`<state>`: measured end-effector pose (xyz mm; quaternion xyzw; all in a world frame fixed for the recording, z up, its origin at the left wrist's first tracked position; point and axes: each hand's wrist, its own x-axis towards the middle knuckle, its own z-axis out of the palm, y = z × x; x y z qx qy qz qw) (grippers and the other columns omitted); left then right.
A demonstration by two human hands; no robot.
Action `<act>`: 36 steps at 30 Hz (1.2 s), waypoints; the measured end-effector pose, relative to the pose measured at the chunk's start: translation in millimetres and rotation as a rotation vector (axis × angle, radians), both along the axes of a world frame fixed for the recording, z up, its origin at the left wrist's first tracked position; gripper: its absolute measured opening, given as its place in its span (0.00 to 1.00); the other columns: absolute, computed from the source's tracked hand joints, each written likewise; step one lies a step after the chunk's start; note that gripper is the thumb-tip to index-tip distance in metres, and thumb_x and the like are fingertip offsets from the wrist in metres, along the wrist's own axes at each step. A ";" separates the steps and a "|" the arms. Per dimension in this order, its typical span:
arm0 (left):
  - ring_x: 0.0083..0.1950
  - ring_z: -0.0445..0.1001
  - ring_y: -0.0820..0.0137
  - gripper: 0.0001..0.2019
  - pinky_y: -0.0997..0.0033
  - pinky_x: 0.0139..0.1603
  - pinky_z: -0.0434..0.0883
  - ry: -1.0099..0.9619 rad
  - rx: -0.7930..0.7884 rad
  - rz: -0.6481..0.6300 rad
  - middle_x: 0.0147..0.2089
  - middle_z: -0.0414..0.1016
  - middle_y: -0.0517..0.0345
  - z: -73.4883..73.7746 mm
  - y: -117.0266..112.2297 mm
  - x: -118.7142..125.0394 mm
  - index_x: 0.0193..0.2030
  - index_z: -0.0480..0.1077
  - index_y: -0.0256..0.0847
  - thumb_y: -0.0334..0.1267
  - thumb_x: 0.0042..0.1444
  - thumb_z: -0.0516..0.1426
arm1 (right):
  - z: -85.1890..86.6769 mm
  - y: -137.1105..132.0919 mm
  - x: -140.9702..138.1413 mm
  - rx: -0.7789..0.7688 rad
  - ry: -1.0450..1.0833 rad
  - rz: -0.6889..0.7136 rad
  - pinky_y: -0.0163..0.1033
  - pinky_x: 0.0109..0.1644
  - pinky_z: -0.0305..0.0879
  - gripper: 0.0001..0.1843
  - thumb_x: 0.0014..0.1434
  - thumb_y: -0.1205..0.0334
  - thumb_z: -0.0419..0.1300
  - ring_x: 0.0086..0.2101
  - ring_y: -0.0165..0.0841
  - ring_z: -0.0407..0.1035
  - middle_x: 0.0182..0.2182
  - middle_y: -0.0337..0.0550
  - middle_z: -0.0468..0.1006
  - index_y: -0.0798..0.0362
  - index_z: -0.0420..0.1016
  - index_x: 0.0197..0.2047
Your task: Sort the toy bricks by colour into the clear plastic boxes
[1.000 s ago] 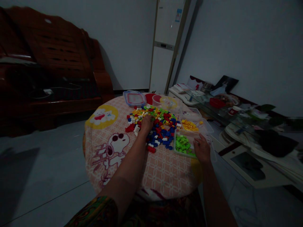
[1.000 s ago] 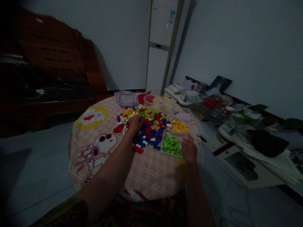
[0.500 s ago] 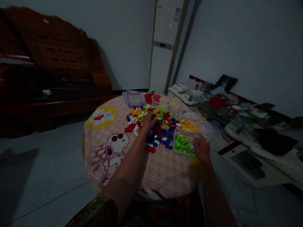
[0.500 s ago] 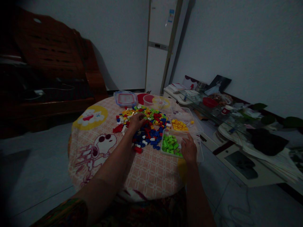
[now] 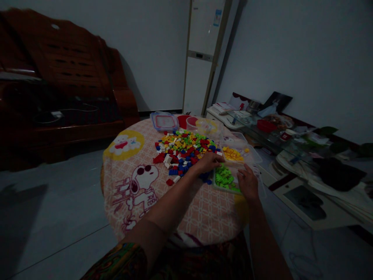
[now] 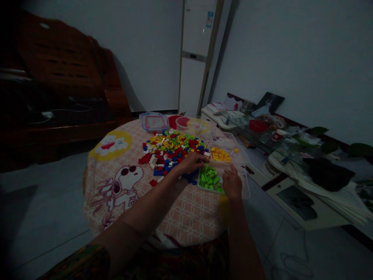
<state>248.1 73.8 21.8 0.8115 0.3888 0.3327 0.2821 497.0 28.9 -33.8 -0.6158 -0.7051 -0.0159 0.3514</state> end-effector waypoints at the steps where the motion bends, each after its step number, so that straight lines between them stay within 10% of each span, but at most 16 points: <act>1: 0.37 0.78 0.70 0.16 0.74 0.43 0.72 0.004 0.000 -0.010 0.45 0.83 0.53 -1.2 -0.3 1.7 0.51 0.80 0.38 0.29 0.55 0.61 | -0.3 0.1 -0.2 0.002 0.003 0.001 0.50 0.54 0.71 0.21 0.61 0.55 0.51 0.42 0.42 0.78 0.63 0.59 0.71 0.57 0.83 0.42; 6: 0.43 0.79 0.66 0.18 0.70 0.48 0.73 0.008 0.044 0.128 0.46 0.83 0.52 0.6 4.8 -11.3 0.55 0.78 0.38 0.32 0.58 0.59 | -0.2 -0.7 -1.7 0.021 0.022 -0.002 0.50 0.54 0.72 0.21 0.61 0.55 0.51 0.40 0.42 0.78 0.63 0.58 0.71 0.56 0.83 0.42; 17: 0.57 0.75 0.59 0.18 0.64 0.59 0.69 0.357 -0.069 0.844 0.55 0.80 0.48 -4.4 20.6 -101.7 0.57 0.77 0.42 0.35 0.61 0.56 | 1.8 -0.9 -1.1 -0.009 0.001 -0.002 0.51 0.53 0.72 0.20 0.61 0.56 0.51 0.41 0.43 0.78 0.63 0.58 0.71 0.56 0.83 0.42; 36: 0.53 0.78 0.62 0.15 0.69 0.51 0.72 0.357 -0.129 0.774 0.48 0.83 0.54 -16.3 22.3 -92.5 0.48 0.79 0.46 0.32 0.56 0.58 | -1.7 1.4 1.9 -0.004 0.021 -0.003 0.51 0.57 0.70 0.21 0.60 0.55 0.51 0.47 0.45 0.76 0.62 0.59 0.71 0.56 0.83 0.42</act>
